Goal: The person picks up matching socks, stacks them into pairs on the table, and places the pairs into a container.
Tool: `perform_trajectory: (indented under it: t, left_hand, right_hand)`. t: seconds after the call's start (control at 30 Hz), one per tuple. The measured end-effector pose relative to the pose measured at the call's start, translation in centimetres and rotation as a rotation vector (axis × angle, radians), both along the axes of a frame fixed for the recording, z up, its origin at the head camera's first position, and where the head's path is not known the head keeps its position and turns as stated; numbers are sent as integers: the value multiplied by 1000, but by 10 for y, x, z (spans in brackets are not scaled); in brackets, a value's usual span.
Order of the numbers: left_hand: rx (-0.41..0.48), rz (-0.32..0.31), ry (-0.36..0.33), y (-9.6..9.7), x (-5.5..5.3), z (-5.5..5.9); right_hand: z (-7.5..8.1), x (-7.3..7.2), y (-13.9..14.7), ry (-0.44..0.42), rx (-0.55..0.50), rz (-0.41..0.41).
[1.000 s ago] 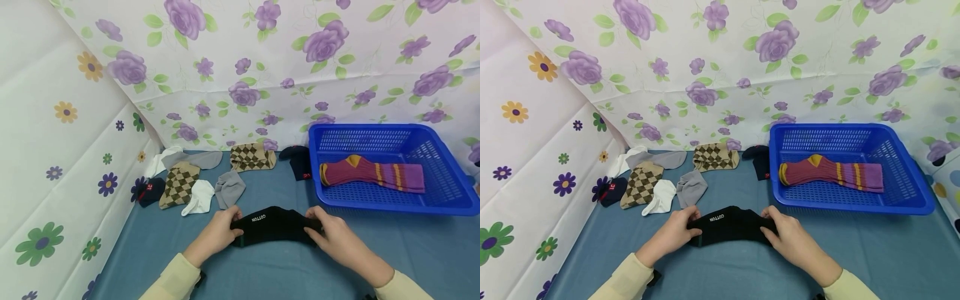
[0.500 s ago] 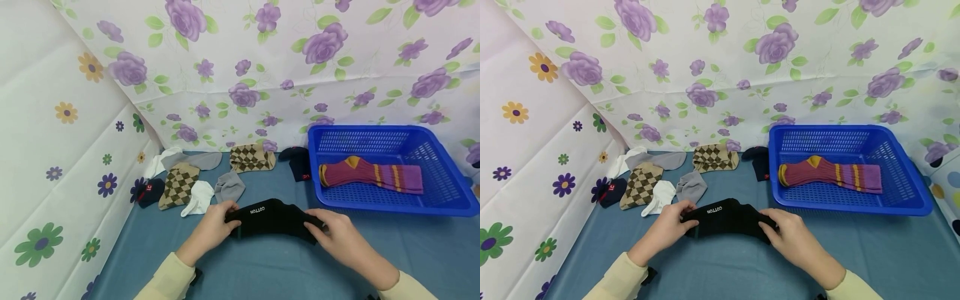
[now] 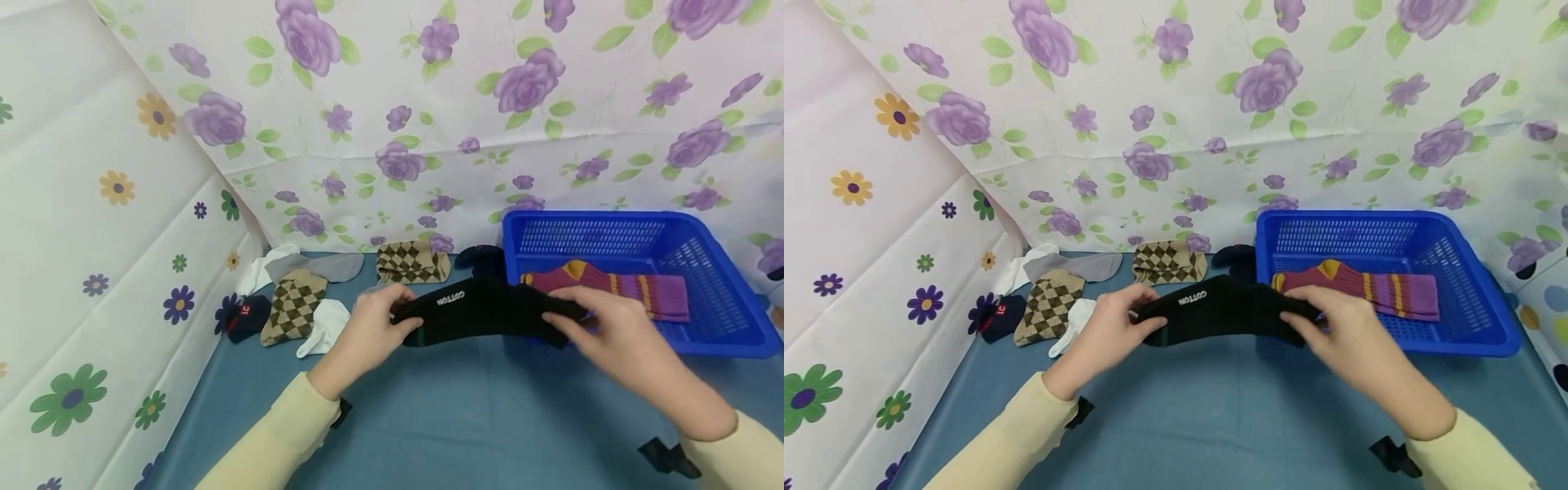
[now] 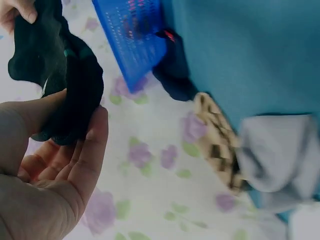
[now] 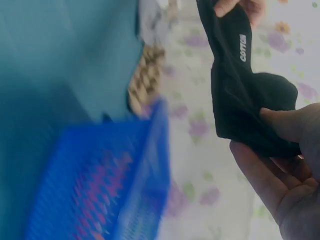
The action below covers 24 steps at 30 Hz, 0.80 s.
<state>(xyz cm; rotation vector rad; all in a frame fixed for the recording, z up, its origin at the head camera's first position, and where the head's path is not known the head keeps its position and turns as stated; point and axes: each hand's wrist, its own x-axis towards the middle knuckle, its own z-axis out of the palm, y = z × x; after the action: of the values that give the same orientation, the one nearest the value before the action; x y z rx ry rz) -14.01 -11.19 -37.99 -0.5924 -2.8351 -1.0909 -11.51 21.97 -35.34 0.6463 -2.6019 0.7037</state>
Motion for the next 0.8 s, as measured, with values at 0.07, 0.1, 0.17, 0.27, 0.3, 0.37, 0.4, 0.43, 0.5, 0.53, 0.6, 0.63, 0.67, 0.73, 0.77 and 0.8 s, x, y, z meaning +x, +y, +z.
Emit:
perform_trajectory:
  t: [0.07, 0.1, 0.17, 0.27, 0.3, 0.37, 0.4, 0.43, 0.5, 0.53, 0.6, 0.63, 0.67, 0.73, 0.77, 0.8]
  left_hand:
    - [-2, -24, 0, 11, -10, 8]
    - [-5, -38, 4, 17, -16, 12]
    - [0, -69, 5, 31, -28, 20]
    - [-6, -98, 19, 56, -46, 29]
    - [-14, -103, 24, 65, -52, 30]
    - [-30, -110, 9, 83, -62, 30]
    - [-43, -111, -1, 91, -66, 29]
    - [-51, -111, -13, 99, -70, 28]
    - [-81, -108, -31, 114, -78, 25]
    - [-97, -107, -40, 121, -82, 24]
    - [-123, -108, -51, 134, -88, 22]
    - [-133, -114, -60, 141, -91, 21]
    - [-147, -120, -69, 149, -93, 20]
    - [-162, -142, -82, 163, -98, 19]
    - [-170, -153, -86, 170, -100, 19]
    - [-179, -162, -95, 177, -103, 18]
  right_hand:
    - [11, -6, 10, 20, 17, -20]
    - [16, -9, 16, 29, 29, -33]
    - [25, -16, 28, 38, 53, -72]
    - [30, -25, 50, -5, 73, -149]
    - [30, -28, 59, -25, 78, -176]
    - [28, -34, 75, -59, 92, -223]
    - [26, -37, 83, -70, 101, -238]
    - [24, -41, 90, -75, 112, -253]
    - [20, -50, 104, -89, 127, -275]
    - [17, -54, 110, -94, 134, -281]
    - [11, -63, 122, -130, 139, -303]
    - [8, -66, 128, -153, 142, -320]
    - [6, -69, 135, -178, 146, -336]
    - [1, -75, 147, -225, 162, -372]
    - [0, -78, 153, -261, 169, -392]
    - [-2, -80, 158, -297, 179, -411]
